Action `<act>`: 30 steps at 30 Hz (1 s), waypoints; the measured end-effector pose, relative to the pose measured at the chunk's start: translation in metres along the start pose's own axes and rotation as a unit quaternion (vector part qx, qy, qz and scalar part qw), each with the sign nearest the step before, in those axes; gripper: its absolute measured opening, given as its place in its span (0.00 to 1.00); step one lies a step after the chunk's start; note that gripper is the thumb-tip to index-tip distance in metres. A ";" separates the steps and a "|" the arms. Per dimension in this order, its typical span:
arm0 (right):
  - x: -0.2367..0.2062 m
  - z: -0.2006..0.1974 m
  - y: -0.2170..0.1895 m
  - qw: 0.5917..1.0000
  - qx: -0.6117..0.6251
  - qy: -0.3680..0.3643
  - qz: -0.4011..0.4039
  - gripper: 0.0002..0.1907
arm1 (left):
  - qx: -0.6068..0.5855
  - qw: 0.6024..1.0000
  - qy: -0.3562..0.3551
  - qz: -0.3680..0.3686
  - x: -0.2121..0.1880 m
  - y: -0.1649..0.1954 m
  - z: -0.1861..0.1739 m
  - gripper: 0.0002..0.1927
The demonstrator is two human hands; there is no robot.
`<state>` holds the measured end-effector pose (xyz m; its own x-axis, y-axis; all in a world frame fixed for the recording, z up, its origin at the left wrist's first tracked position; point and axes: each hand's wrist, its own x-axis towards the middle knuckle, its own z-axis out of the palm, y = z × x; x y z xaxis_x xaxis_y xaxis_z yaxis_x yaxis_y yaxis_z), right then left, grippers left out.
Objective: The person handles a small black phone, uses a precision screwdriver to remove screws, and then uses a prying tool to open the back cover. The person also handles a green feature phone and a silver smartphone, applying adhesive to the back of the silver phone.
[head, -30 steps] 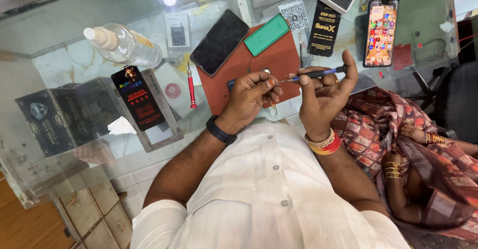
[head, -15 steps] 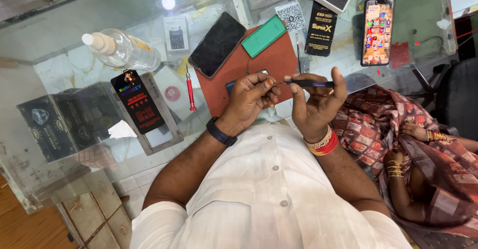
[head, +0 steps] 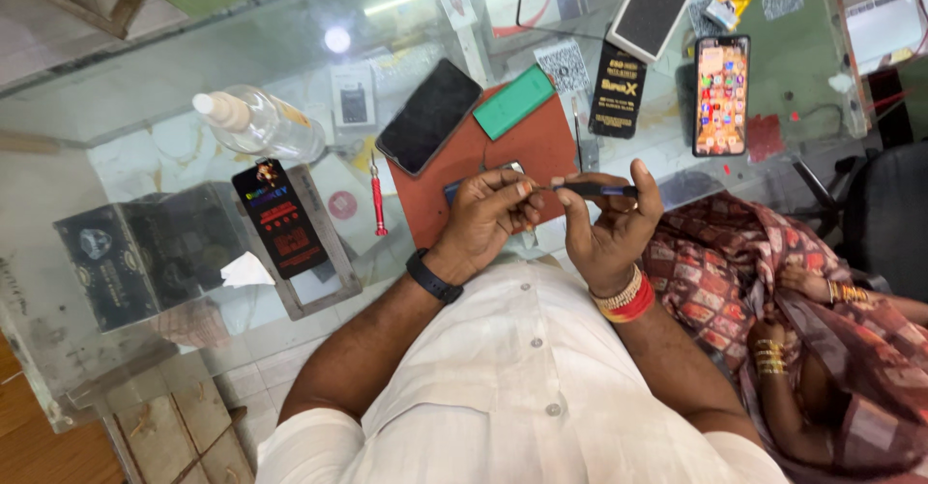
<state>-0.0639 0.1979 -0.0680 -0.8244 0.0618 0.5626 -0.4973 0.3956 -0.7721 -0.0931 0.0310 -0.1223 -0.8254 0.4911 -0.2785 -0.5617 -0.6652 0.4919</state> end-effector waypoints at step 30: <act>0.001 -0.003 -0.001 0.999 -0.021 -0.027 -0.017 0.40 | 0.050 0.999 0.011 0.006 0.000 -0.007 -0.009 0.08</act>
<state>-0.0635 0.1998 -0.0656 -0.8209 -0.0007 0.5711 -0.5143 0.4357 -0.7387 -0.0899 0.0308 -0.1335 -0.8341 0.4699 -0.2890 -0.5436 -0.6110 0.5754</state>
